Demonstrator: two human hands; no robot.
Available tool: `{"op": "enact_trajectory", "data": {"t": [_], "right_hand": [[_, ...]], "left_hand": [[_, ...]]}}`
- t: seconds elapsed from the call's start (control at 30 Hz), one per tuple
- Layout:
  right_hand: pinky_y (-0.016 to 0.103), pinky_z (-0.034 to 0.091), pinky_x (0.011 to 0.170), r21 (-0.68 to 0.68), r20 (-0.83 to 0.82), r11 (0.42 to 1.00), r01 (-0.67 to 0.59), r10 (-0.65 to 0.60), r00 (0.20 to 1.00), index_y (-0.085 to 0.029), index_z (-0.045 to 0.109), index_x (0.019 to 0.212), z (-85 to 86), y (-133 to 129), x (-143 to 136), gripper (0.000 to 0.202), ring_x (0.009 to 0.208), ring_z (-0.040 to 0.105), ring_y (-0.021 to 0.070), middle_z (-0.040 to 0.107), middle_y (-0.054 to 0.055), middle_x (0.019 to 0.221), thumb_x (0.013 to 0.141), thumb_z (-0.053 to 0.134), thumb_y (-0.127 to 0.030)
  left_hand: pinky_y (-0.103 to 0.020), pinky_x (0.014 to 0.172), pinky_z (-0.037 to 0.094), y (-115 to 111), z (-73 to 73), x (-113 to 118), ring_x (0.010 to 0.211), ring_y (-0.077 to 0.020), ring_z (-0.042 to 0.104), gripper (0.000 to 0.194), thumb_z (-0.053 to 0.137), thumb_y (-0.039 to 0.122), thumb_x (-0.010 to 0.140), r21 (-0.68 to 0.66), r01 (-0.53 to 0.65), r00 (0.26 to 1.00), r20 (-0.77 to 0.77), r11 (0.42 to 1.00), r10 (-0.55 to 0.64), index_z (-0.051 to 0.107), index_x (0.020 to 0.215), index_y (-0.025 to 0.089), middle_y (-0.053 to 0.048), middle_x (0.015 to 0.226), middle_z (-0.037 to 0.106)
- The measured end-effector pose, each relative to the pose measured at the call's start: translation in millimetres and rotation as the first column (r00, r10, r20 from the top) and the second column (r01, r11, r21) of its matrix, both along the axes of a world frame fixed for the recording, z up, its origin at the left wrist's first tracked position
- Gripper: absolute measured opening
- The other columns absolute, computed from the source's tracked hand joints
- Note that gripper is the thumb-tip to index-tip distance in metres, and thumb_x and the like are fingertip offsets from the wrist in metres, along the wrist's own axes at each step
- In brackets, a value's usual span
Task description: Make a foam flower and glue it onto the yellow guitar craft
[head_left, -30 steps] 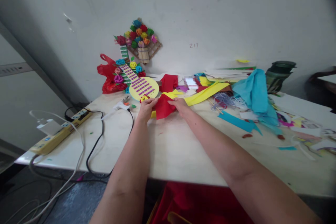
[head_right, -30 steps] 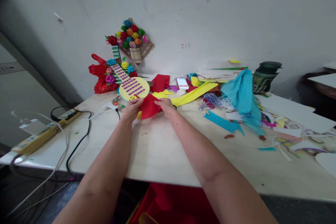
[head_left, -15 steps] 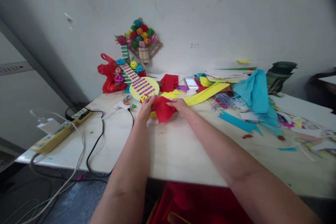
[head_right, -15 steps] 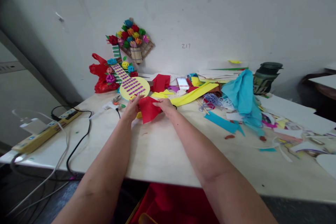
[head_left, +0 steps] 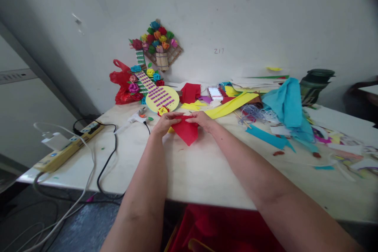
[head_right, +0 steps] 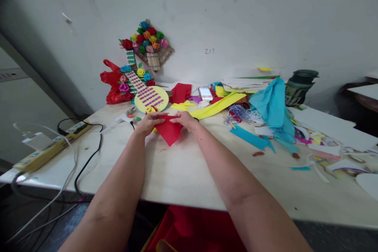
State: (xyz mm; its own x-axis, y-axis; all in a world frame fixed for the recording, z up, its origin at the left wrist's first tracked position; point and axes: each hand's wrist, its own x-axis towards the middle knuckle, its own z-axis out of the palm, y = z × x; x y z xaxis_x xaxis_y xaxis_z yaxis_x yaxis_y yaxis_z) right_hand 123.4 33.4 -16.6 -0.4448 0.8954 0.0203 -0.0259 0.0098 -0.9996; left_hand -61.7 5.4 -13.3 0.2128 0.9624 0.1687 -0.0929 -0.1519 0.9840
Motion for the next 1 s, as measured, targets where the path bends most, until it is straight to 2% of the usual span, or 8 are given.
{"op": "enact_trajectory", "data": {"t": [0.17,0.27,0.43,0.63,0.7,0.83,0.93,1.0], "right_hand": [[0.021,0.040,0.051,0.016,-0.003,0.999,0.028,-0.028,1.000,-0.015,0.065,0.073,-1.8,1,0,0.018,0.056,0.056,0.0103,0.065,0.000,0.064,0.059,0.072,-0.024],[0.021,0.042,0.052,0.016,-0.039,0.998,0.059,-0.058,0.998,-0.017,0.066,0.080,-2.8,2,0,0.024,0.060,0.058,0.0111,0.067,0.002,0.071,0.061,0.072,-0.029],[0.022,0.042,0.050,-0.039,-0.088,0.994,0.104,-0.107,0.990,-0.018,0.063,0.094,-2.7,3,0,0.036,0.061,0.058,0.0123,0.066,0.002,0.075,0.063,0.071,-0.035],[0.021,0.040,0.049,-0.061,-0.118,0.994,0.090,-0.096,0.988,-0.023,0.050,0.119,2.0,0,1,0.059,0.055,0.054,0.0096,0.064,0.001,0.077,0.065,0.068,-0.040],[0.021,0.042,0.052,-0.057,-0.137,0.996,0.066,-0.073,0.988,-0.023,0.041,0.128,4.8,-2,1,0.072,0.061,0.057,0.0109,0.065,0.002,0.084,0.064,0.070,-0.039],[0.023,0.047,0.065,-0.020,-0.157,0.999,0.029,-0.032,0.987,-0.025,0.026,0.137,9.3,-7,2,0.093,0.087,0.060,0.0153,0.060,0.006,0.107,0.058,0.075,-0.030],[0.027,0.048,0.077,0.019,-0.144,0.999,0.030,-0.027,0.989,-0.027,0.026,0.137,7.8,-7,1,0.099,0.096,0.058,0.0163,0.054,0.007,0.116,0.052,0.078,-0.022],[0.028,0.048,0.079,0.054,-0.135,0.998,0.044,-0.037,0.990,-0.027,0.028,0.136,4.6,-5,0,0.099,0.094,0.058,0.0156,0.054,0.007,0.116,0.050,0.078,-0.018]], "left_hand": [[-0.030,0.069,0.048,1,-1.3,0,0.070,-0.0170,0.061,0.034,0.075,0.027,0.056,-0.008,-0.034,0.998,-0.046,0.999,0.034,0.071,0.087,0.015,-0.007,0.077,0.068],[-0.029,0.066,0.048,4,-3.4,0,0.065,-0.0157,0.060,0.034,0.076,0.029,0.054,0.004,-0.098,0.994,-0.048,0.995,0.098,0.071,0.085,0.015,-0.006,0.073,0.068],[-0.027,0.064,0.047,7,-5.7,1,0.062,-0.0141,0.058,0.033,0.077,0.030,0.051,0.066,-0.227,0.974,0.025,0.972,0.226,0.071,0.079,0.014,-0.004,0.069,0.067],[-0.024,0.058,0.043,8,-4.8,3,0.056,-0.0114,0.055,0.031,0.079,0.029,0.044,0.028,-0.364,0.924,0.139,0.931,0.356,0.067,0.068,0.013,-0.001,0.061,0.063],[-0.023,0.056,0.042,10,-5.2,3,0.055,-0.0106,0.054,0.031,0.079,0.029,0.042,0.019,-0.411,0.900,0.168,0.911,0.403,0.065,0.066,0.013,0.000,0.059,0.062],[-0.022,0.053,0.040,13,-7.1,1,0.052,-0.0093,0.051,0.031,0.079,0.031,0.043,0.011,-0.494,0.854,0.197,0.870,0.482,0.062,0.062,0.014,0.002,0.056,0.059],[-0.022,0.052,0.040,14,-7.7,1,0.052,-0.0094,0.051,0.031,0.078,0.033,0.044,0.002,-0.506,0.845,0.205,0.863,0.495,0.060,0.062,0.015,0.002,0.056,0.058],[-0.022,0.053,0.041,14,-7.4,1,0.052,-0.0097,0.052,0.033,0.079,0.033,0.043,-0.020,-0.509,0.837,0.221,0.861,0.500,0.059,0.062,0.014,0.002,0.057,0.058]]}}
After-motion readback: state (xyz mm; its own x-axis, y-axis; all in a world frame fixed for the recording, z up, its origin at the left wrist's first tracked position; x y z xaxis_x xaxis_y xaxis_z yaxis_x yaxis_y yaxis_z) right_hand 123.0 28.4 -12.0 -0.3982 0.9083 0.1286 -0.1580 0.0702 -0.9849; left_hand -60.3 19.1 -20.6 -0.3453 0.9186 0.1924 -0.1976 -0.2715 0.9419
